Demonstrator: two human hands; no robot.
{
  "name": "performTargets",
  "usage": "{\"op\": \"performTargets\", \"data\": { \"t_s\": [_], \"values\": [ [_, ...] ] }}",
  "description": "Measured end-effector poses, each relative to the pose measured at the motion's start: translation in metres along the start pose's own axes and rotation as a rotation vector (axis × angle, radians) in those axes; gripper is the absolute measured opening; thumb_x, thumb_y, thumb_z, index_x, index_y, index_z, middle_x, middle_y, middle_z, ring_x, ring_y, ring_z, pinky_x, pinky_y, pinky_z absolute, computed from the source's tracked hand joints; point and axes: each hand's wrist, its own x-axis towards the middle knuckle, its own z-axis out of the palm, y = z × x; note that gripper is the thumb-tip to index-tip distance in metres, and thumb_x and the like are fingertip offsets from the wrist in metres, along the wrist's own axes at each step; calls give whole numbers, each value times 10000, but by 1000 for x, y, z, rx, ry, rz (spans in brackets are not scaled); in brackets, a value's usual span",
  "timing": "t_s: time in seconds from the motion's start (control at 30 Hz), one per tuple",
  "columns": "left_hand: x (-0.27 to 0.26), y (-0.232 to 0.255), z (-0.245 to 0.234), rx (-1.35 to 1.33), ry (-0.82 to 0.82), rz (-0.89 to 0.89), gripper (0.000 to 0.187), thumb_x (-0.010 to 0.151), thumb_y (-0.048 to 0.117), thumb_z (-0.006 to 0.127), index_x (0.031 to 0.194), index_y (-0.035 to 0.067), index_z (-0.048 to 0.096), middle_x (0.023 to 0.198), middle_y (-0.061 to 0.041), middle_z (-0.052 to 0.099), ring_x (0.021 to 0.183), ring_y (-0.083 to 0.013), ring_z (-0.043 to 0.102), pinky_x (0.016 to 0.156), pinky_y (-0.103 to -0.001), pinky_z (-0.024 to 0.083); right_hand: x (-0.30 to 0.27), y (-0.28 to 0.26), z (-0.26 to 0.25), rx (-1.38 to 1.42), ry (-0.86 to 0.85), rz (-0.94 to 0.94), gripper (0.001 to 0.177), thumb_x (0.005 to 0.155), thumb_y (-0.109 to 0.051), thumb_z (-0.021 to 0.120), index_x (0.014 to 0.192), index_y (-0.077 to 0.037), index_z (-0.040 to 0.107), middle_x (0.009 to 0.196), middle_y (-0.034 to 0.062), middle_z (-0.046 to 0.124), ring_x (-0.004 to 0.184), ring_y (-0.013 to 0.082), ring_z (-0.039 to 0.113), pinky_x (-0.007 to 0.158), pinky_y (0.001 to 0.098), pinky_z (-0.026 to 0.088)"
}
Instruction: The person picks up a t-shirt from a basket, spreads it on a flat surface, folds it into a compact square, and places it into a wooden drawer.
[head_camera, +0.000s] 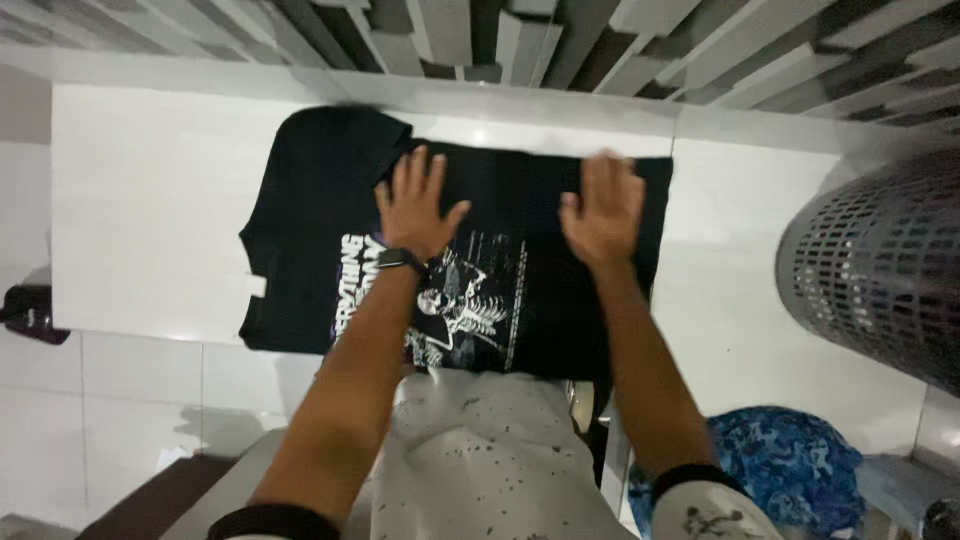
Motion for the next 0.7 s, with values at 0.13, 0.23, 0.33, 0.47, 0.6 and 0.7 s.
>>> {"op": "performTargets", "data": {
  "t_s": [0.13,0.23,0.33,0.47,0.6,0.7],
  "values": [
    [10,-17,-22,3,-64,-81,859,985,641,441,1656,206,126,1723,-62,92,1561,-326,147,1217,-683,68,-4,64,10,-55,-68,258,729,1069,-320,622,1623,24,296,1705,241,162,1556,486,125,1227,653,115],
    [30,-6,-21,25,-56,-90,893,998,658,439,1653,141,118,1726,-115,72,1502,-344,230,1214,-671,109,-1,44,24,-68,157,101,718,1088,-281,635,1626,42,284,1716,259,151,1581,492,116,1266,649,113],
    [38,-1,-12,128,153,20,826,986,519,552,1654,147,240,1742,-130,119,1531,-345,219,1238,-651,108,0,-31,33,177,-40,-76,708,984,-197,619,1616,-36,344,1712,221,250,1605,420,194,1291,640,157],
    [28,-13,15,215,363,164,754,1003,475,576,1610,116,309,1710,-155,138,1581,-316,157,1216,-634,107,-6,-68,16,300,-140,-281,633,988,-242,681,1557,-101,442,1671,217,331,1563,429,263,1265,613,184],
    [-35,-74,23,110,243,427,723,1020,478,553,1611,119,340,1724,-115,177,1603,-289,122,1273,-599,95,-11,-13,-9,185,-166,1,625,949,-249,647,1524,-69,481,1634,235,350,1545,444,260,1231,630,146],
    [-60,-135,8,70,164,142,737,946,510,547,1560,144,363,1680,-141,199,1552,-343,112,1215,-639,75,-19,41,-15,-3,-142,125,662,1043,-274,547,1603,43,392,1695,311,283,1550,526,180,1214,656,117]
  ]
}}
